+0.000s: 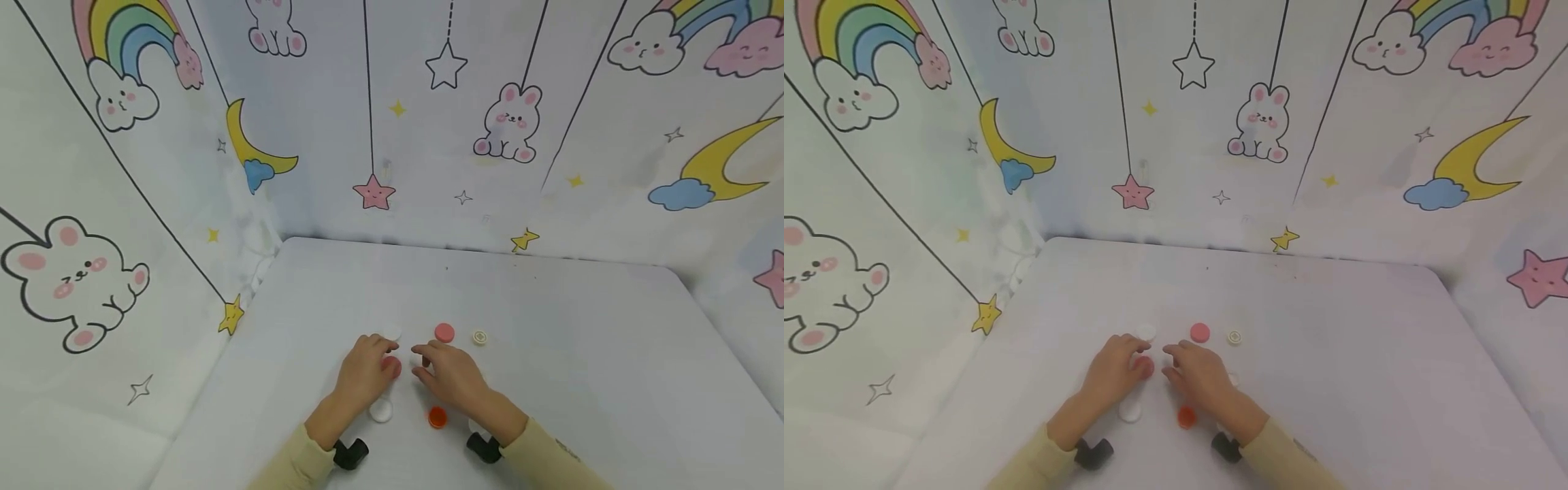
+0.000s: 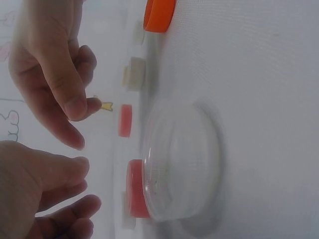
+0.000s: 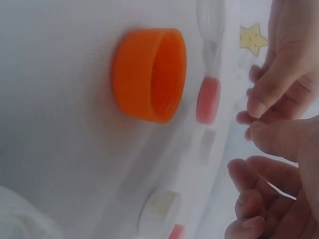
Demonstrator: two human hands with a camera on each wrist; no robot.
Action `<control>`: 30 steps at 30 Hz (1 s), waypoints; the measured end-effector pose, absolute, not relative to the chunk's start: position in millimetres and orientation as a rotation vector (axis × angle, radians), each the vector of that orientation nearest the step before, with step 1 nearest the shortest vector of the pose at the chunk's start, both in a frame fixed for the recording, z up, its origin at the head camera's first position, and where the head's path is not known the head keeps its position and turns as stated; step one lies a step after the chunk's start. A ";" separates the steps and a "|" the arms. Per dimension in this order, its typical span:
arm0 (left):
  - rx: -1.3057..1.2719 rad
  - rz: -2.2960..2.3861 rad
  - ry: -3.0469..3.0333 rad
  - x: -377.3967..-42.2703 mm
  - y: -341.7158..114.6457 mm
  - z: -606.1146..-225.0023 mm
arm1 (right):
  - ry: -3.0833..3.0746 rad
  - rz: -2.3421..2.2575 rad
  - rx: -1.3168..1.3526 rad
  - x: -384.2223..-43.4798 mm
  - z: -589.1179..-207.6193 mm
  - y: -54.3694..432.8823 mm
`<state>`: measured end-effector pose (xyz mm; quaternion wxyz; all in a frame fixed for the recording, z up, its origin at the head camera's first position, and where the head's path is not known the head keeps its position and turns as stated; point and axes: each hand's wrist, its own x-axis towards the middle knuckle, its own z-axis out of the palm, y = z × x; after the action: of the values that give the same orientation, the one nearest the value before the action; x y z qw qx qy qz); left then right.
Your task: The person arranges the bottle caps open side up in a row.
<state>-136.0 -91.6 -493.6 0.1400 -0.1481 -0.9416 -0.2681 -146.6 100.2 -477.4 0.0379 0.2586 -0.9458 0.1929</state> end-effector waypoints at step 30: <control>-0.397 -0.724 -2.876 -130.5 -106.0 -490.5 | -2.940 0.601 0.848 -154.1 -475.9 85.4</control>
<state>-130.5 -106.0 -490.5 0.0745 -0.1323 -0.9585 -0.2413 -154.1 85.4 -475.9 0.0115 0.2718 -0.9428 0.1926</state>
